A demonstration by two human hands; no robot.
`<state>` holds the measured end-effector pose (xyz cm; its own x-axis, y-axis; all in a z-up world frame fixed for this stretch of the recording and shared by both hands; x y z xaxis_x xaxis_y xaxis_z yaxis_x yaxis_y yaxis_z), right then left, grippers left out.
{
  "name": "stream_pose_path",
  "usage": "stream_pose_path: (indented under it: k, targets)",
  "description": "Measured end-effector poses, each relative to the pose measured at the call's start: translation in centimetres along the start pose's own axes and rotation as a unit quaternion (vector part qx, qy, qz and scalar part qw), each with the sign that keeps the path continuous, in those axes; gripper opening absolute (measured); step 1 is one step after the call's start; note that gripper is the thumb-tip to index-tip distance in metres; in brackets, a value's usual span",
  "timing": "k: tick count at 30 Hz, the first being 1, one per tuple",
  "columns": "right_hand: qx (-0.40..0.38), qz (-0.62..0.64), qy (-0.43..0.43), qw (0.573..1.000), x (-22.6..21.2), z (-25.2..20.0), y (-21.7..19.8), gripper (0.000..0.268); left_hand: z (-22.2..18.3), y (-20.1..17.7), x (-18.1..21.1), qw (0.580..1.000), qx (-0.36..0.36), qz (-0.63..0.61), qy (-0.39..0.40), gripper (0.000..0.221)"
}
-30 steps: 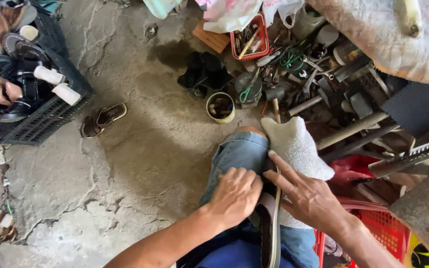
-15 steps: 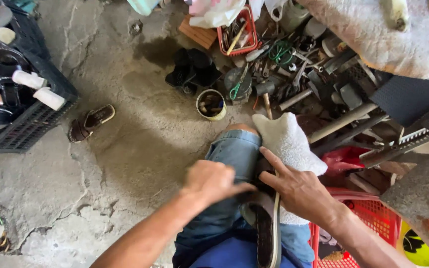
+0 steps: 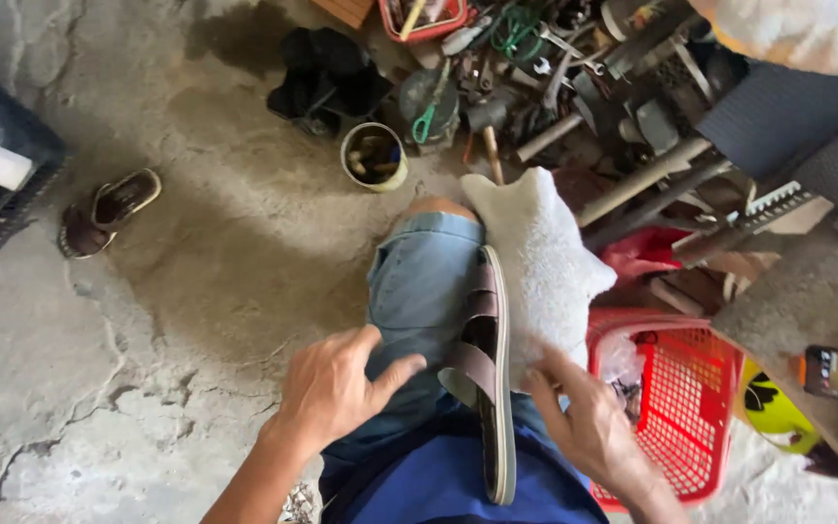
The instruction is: Hand-stitching the sole and straps of a brown leather sandal using a needle and thread.
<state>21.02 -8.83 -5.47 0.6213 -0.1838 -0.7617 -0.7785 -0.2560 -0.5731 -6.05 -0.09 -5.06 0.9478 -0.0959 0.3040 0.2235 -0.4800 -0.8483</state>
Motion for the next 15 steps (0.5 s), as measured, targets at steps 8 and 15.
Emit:
stream_pose_path:
  k: [8,15]
  targets:
    - [0.004,-0.009,-0.147,0.989,-0.4,-4.0,1.8,0.025,0.8,1.5,1.9,0.991,-0.101,-0.078,-0.038,0.063]
    - [0.124,-0.190,-0.152,0.962,-6.2,-2.6,-2.7,0.037,0.6,1.5,2.8,0.965,-0.189,-0.171,-0.064,0.065]
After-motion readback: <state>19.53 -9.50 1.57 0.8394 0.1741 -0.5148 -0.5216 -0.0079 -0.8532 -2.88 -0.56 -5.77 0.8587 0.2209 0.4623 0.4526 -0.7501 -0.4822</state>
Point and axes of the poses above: each hand's wrist, its own z-axis towards the middle knuckle, its own y-axis out of the palm, x = y × z, the point moved 5 cm from there along z, towards the middle knuckle, and after that the axes turned 12 degrees about -y, right-handed, at the moved point
